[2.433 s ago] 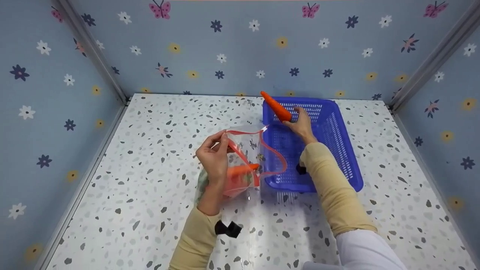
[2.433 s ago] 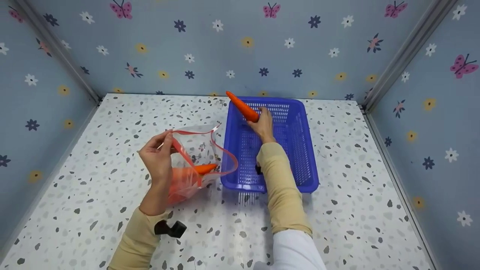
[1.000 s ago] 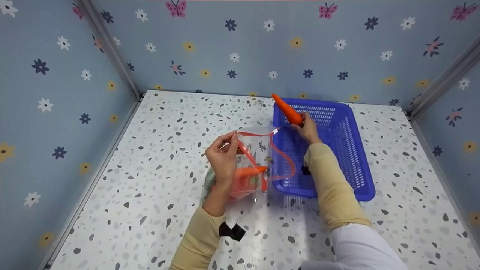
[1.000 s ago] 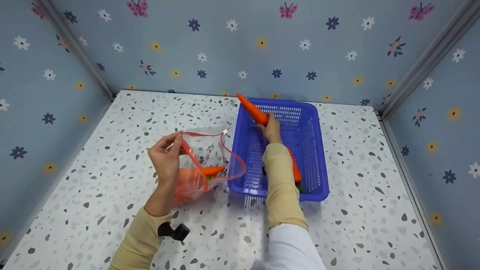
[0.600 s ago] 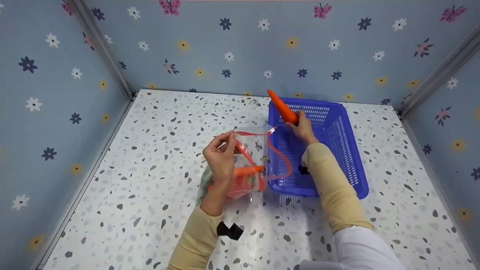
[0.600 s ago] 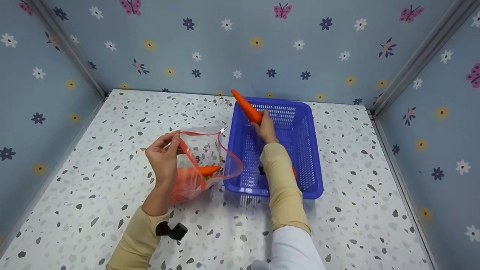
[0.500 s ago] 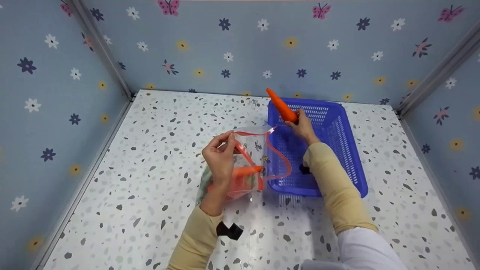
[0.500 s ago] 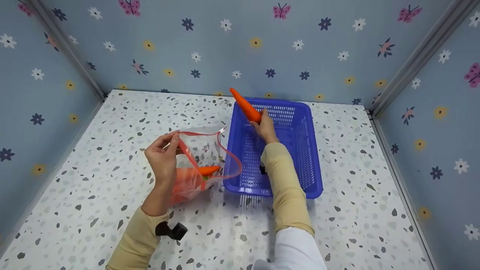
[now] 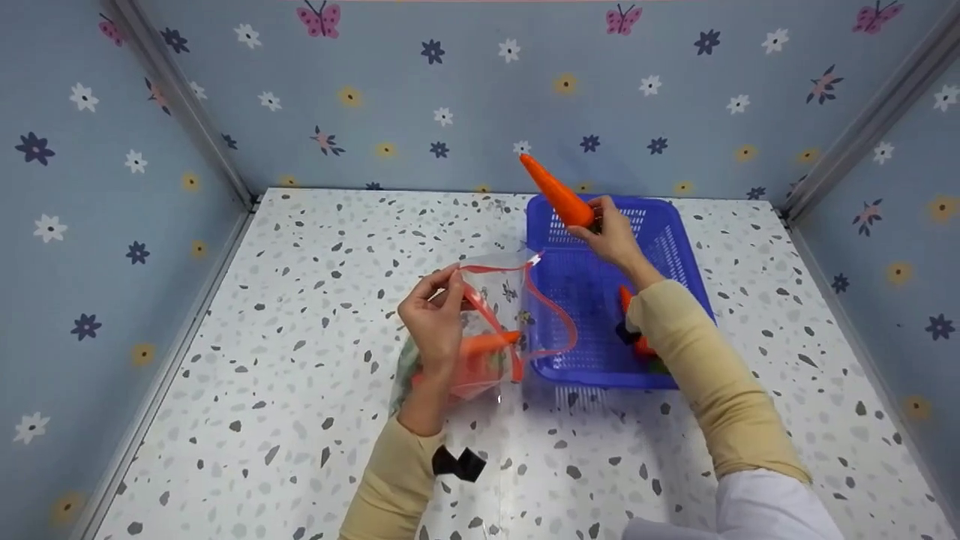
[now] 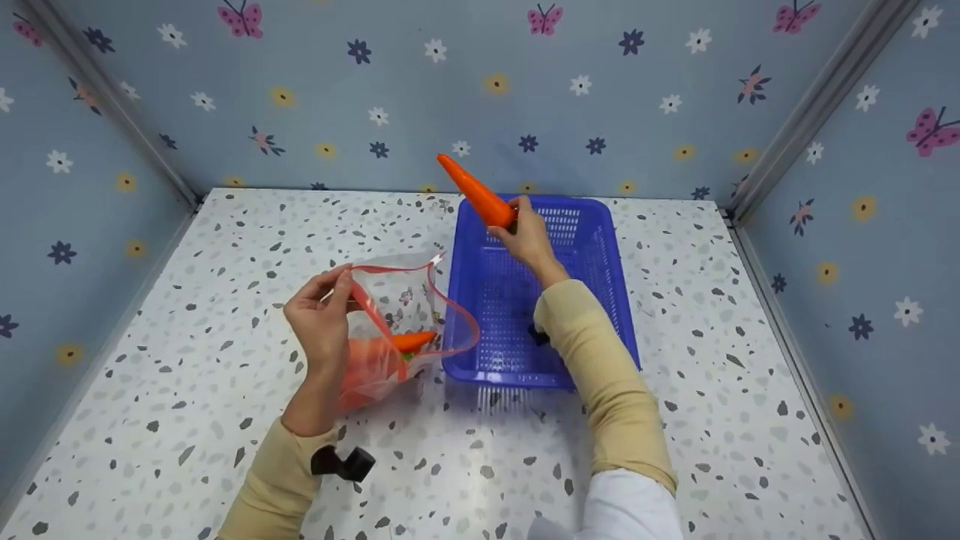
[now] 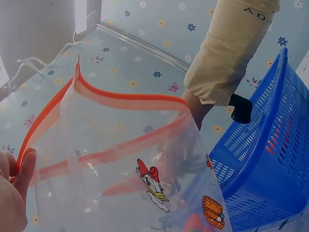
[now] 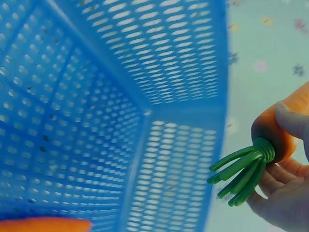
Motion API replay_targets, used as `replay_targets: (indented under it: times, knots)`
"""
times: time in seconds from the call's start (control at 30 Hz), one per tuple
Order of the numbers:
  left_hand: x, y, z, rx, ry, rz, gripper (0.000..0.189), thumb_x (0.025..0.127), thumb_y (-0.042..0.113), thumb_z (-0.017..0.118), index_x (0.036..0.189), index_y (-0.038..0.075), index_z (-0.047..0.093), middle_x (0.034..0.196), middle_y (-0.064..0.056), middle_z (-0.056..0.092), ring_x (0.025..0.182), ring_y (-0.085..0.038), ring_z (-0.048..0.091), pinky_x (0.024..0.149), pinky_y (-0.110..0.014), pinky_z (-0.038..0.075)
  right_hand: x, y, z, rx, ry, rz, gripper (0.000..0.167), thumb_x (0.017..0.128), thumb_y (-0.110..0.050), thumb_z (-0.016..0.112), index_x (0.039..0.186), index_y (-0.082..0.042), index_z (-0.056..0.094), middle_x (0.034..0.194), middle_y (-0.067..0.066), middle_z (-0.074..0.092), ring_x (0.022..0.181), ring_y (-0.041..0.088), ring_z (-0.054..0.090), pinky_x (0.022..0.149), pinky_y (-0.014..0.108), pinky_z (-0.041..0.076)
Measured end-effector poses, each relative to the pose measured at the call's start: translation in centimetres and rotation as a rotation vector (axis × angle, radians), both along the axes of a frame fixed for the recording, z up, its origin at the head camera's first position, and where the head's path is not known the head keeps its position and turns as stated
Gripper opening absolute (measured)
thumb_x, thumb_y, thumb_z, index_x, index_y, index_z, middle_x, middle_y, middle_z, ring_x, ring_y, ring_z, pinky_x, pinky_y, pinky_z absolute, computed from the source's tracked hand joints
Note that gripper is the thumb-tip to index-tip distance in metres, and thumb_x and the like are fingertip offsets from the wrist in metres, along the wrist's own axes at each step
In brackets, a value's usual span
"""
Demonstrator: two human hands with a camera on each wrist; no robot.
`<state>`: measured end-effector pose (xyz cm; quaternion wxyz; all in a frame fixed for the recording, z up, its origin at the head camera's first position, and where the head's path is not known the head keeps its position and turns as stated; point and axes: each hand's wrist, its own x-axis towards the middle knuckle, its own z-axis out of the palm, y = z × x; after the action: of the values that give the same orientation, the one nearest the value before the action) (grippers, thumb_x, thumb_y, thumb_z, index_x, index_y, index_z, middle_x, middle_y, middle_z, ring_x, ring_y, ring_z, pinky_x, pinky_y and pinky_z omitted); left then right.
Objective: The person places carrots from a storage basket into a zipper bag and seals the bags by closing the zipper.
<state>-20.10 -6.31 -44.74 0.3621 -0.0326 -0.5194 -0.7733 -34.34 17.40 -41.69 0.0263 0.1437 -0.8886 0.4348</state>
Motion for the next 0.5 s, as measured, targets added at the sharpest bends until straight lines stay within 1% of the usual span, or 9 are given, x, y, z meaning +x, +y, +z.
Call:
replay_targets:
  times: [0.03,0.07,0.17,0.2,0.23,0.27,0.4,0.47,0.5]
  knots:
    - [-0.3,-0.1,-0.5,-0.002,0.002,0.005,0.014,0.081,0.004,0.062,0.091,-0.004,0.067,0.071,-0.015,0.056,0.05,-0.022,0.058,0.044,-0.033,0.052,0.3,0.0,0.4,0.003,0.006,0.006,0.047,0.082,-0.021,0.064,0.116,0.001,0.039,0.108,0.021,0.051,0.09,0.028,0.052,0.082,0.039,0.045]
    - [-0.2,-0.1,-0.3,0.002,-0.006,0.009,0.013,0.081,0.005,0.062,0.091,-0.004,0.067,0.071,-0.016,0.056,0.049,-0.023,0.058,0.044,-0.034,0.052,0.7,0.0,0.9,0.006,0.011,0.015,0.048,0.082,-0.021,0.064,0.116,0.001,0.039,0.107,0.02,0.052,0.089,0.028,0.052,0.082,0.039,0.045]
    - [0.3,0.1,0.7,0.015,-0.027,0.013,0.012,0.08,0.004,0.063,0.089,-0.003,0.067,0.071,-0.018,0.056,0.05,-0.025,0.058,0.044,-0.036,0.052,1.9,0.1,2.0,0.014,0.015,0.038,0.048,0.081,-0.022,0.065,0.116,0.0,0.04,0.107,0.018,0.053,0.089,0.027,0.052,0.083,0.039,0.045]
    - [0.3,0.1,0.7,0.014,-0.03,0.016,0.012,0.08,0.004,0.063,0.089,-0.003,0.067,0.071,-0.018,0.056,0.05,-0.024,0.058,0.044,-0.035,0.052,2.4,0.2,2.3,0.019,0.021,0.05,0.048,0.081,-0.022,0.065,0.116,0.0,0.04,0.107,0.019,0.054,0.09,0.027,0.053,0.084,0.04,0.045]
    - [0.0,0.1,0.2,0.001,-0.021,0.028,0.013,0.08,0.006,0.064,0.09,-0.002,0.068,0.072,-0.018,0.056,0.05,-0.025,0.058,0.044,-0.036,0.052,2.8,0.3,2.6,0.026,0.03,0.063,0.049,0.081,-0.022,0.065,0.117,0.0,0.04,0.107,0.019,0.054,0.089,0.027,0.053,0.083,0.04,0.045]
    - [0.5,0.2,0.7,0.012,-0.026,0.014,0.012,0.08,0.004,0.063,0.09,-0.003,0.067,0.071,-0.018,0.056,0.049,-0.024,0.057,0.044,-0.035,0.052,3.3,0.4,2.9,0.031,0.037,0.073,0.049,0.081,-0.023,0.065,0.117,-0.001,0.04,0.106,0.019,0.054,0.089,0.027,0.053,0.083,0.04,0.045]
    - [-0.6,0.1,-1.1,-0.003,-0.021,0.018,0.015,0.081,0.006,0.063,0.092,-0.003,0.067,0.072,-0.018,0.056,0.05,-0.025,0.058,0.044,-0.035,0.052,5.3,1.0,4.1,0.037,0.07,0.109,0.049,0.08,-0.026,0.065,0.117,-0.002,0.043,0.107,0.018,0.055,0.089,0.026,0.054,0.082,0.041,0.045]
    - [-0.9,0.1,-1.6,-0.004,-0.016,0.017,0.015,0.081,0.007,0.064,0.093,-0.002,0.067,0.073,-0.018,0.056,0.05,-0.026,0.057,0.044,-0.036,0.051,6.4,1.4,4.8,0.037,0.087,0.126,0.05,0.079,-0.027,0.066,0.117,-0.002,0.044,0.108,0.016,0.056,0.09,0.025,0.054,0.083,0.04,0.045]
    - [-1.5,0.0,-2.4,-0.014,-0.01,0.03,0.016,0.08,0.01,0.065,0.093,0.0,0.067,0.074,-0.018,0.057,0.05,-0.027,0.057,0.043,-0.038,0.051,7.0,1.5,5.2,0.036,0.093,0.136,0.049,0.079,-0.026,0.066,0.116,-0.002,0.044,0.108,0.016,0.056,0.09,0.025,0.054,0.083,0.041,0.046]
